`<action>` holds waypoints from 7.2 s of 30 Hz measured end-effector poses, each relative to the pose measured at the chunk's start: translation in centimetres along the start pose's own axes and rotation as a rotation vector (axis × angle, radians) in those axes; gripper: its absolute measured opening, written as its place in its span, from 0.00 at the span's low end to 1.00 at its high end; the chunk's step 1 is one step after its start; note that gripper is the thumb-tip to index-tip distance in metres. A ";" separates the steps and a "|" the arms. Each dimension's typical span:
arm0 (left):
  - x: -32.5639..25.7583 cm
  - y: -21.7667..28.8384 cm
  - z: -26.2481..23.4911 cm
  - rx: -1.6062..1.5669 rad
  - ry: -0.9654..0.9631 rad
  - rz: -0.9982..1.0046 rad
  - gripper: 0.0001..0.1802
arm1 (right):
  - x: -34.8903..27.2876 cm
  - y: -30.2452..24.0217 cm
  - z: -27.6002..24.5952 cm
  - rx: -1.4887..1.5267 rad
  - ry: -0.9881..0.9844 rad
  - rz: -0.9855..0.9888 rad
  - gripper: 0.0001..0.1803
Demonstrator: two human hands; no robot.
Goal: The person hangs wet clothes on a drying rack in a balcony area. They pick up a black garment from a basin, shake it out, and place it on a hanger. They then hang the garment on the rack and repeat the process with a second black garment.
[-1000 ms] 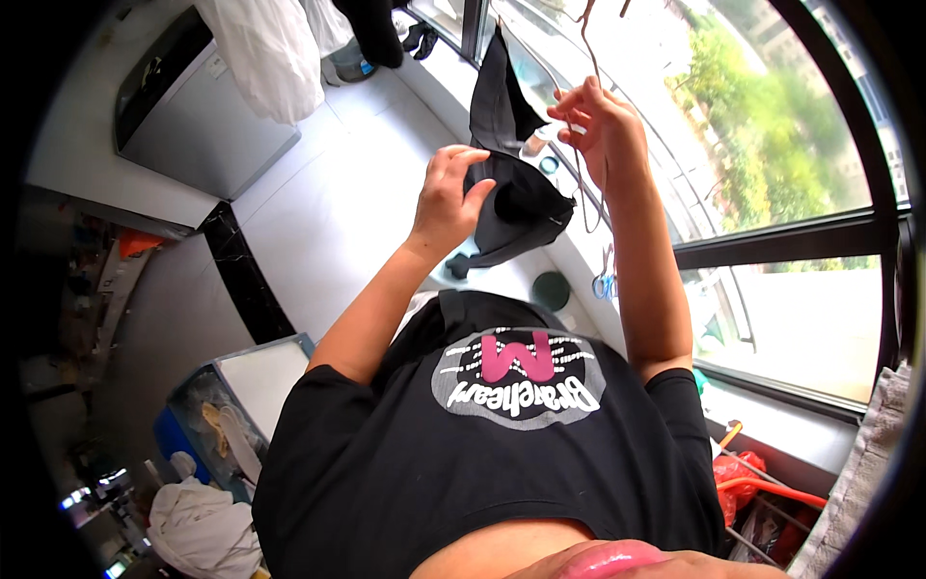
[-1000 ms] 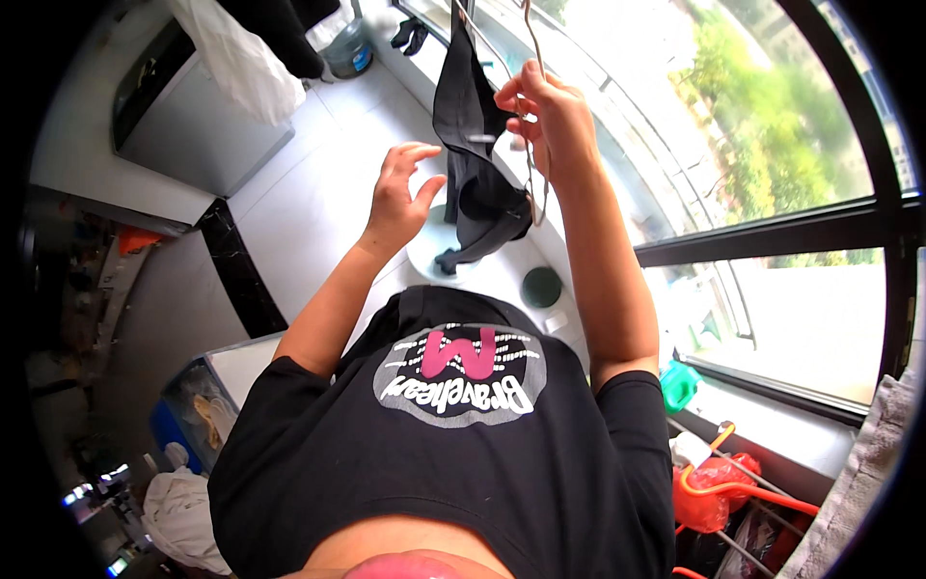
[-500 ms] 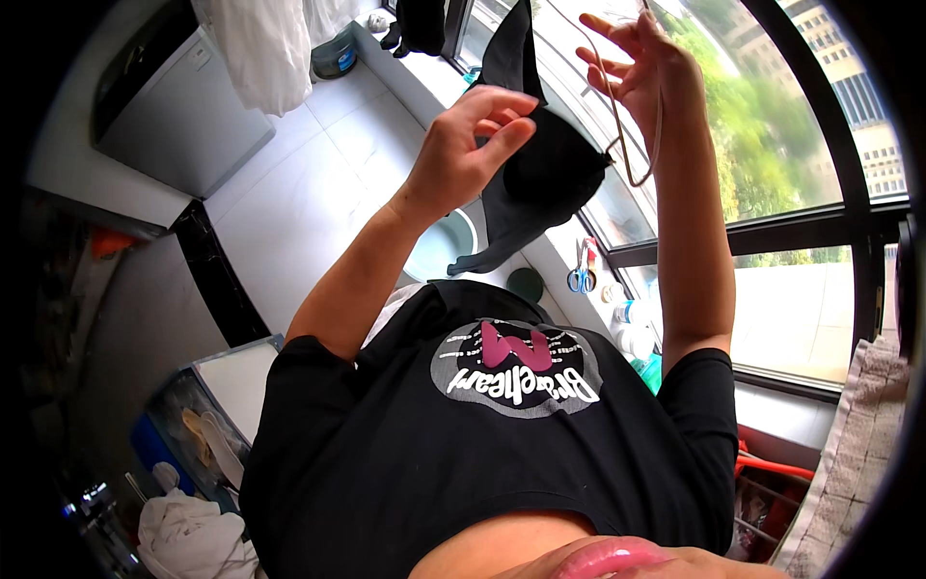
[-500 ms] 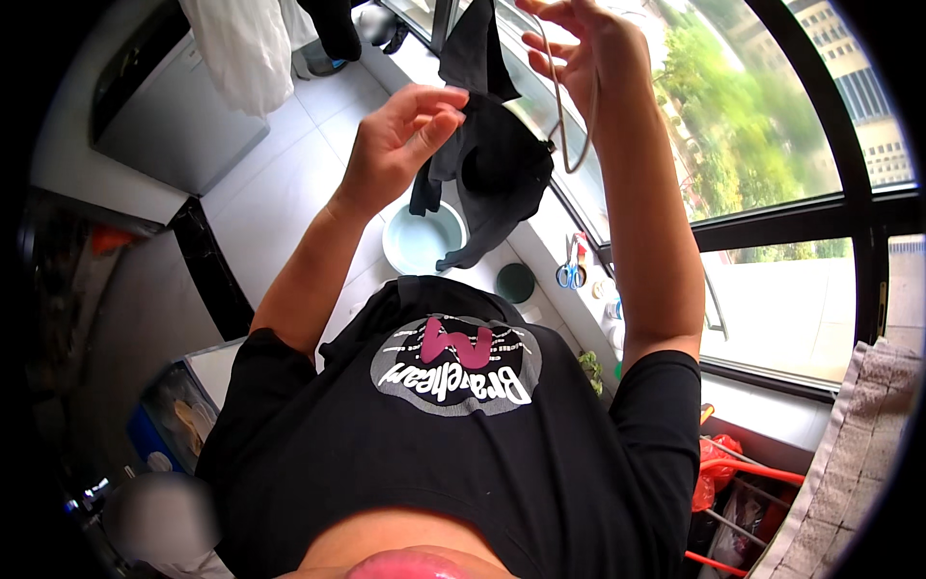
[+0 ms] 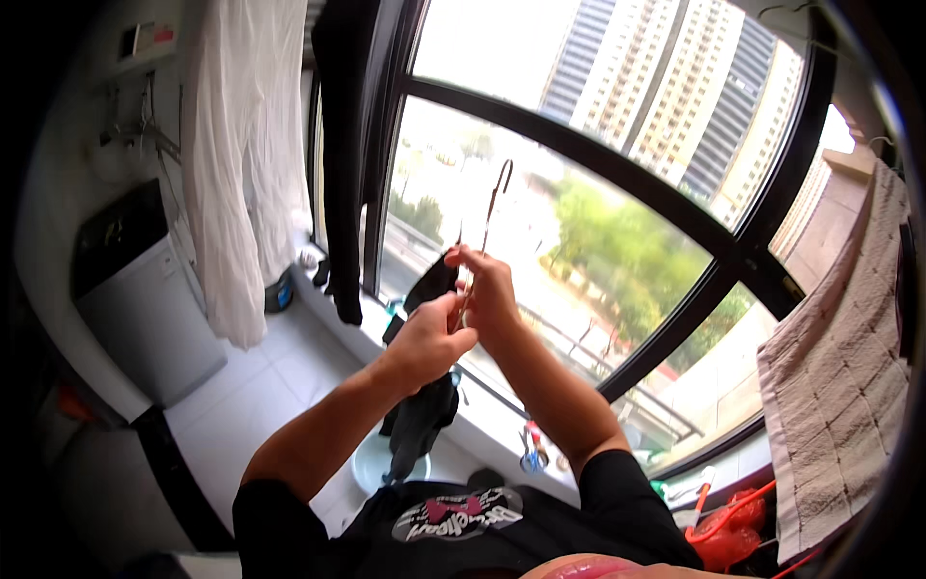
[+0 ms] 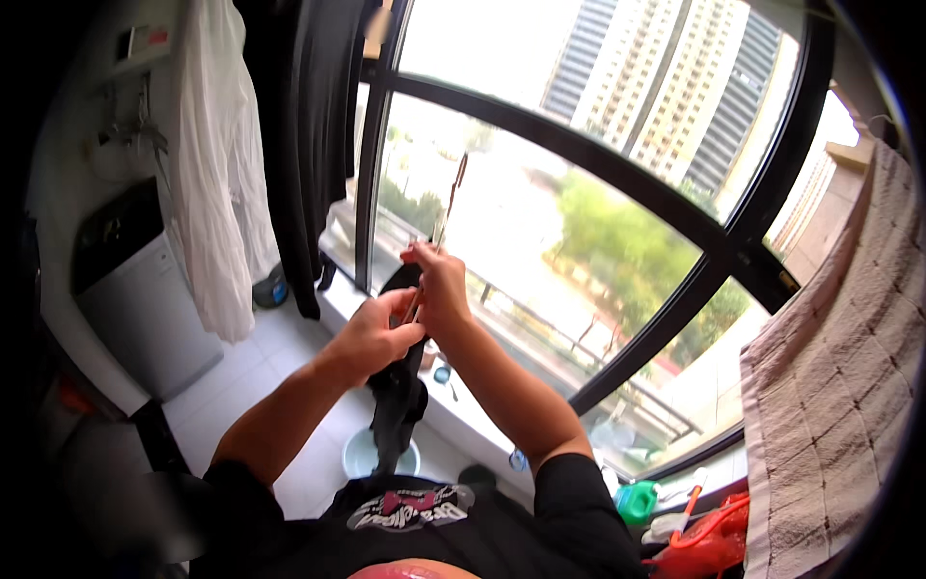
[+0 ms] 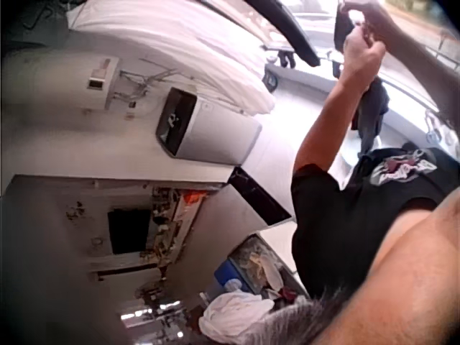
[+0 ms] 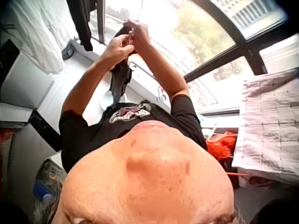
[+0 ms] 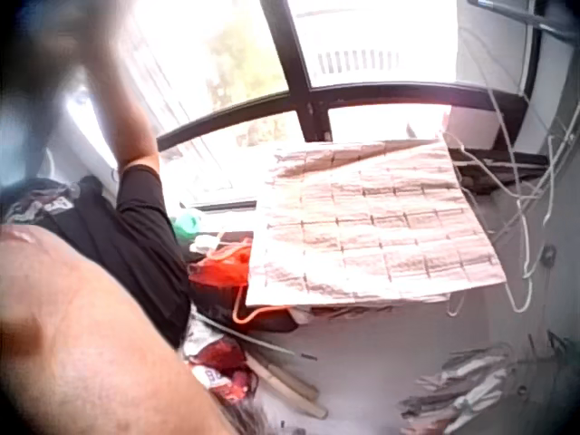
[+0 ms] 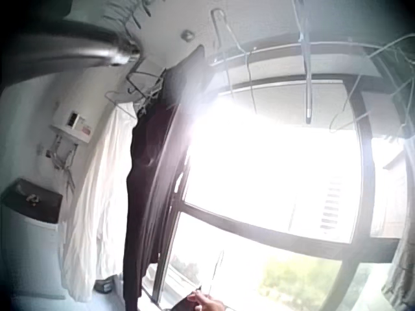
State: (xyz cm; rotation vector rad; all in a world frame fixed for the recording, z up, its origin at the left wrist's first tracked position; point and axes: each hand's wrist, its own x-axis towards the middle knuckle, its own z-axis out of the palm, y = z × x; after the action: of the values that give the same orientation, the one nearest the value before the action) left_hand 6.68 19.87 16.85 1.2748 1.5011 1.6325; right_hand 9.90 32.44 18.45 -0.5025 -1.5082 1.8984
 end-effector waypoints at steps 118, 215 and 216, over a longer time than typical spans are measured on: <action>4.7 10.0 2.8 0.194 -0.079 0.678 0.55 | -21.1 -39.3 16.1 -2.088 1.750 -1.411 0.12; 6.0 24.9 -3.1 -1.341 -0.955 -0.001 0.57 | -15.7 -24.2 16.5 -2.395 1.225 -1.065 0.11; 5.1 25.0 -3.3 -1.325 -0.927 -0.007 0.57 | -16.2 -23.8 16.9 -2.379 1.177 -1.097 0.11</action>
State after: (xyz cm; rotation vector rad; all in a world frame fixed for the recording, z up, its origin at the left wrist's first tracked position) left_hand 6.34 17.99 42.54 0.9093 -0.2032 1.2318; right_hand 16.39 12.16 44.14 -0.9388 -1.5528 -1.4628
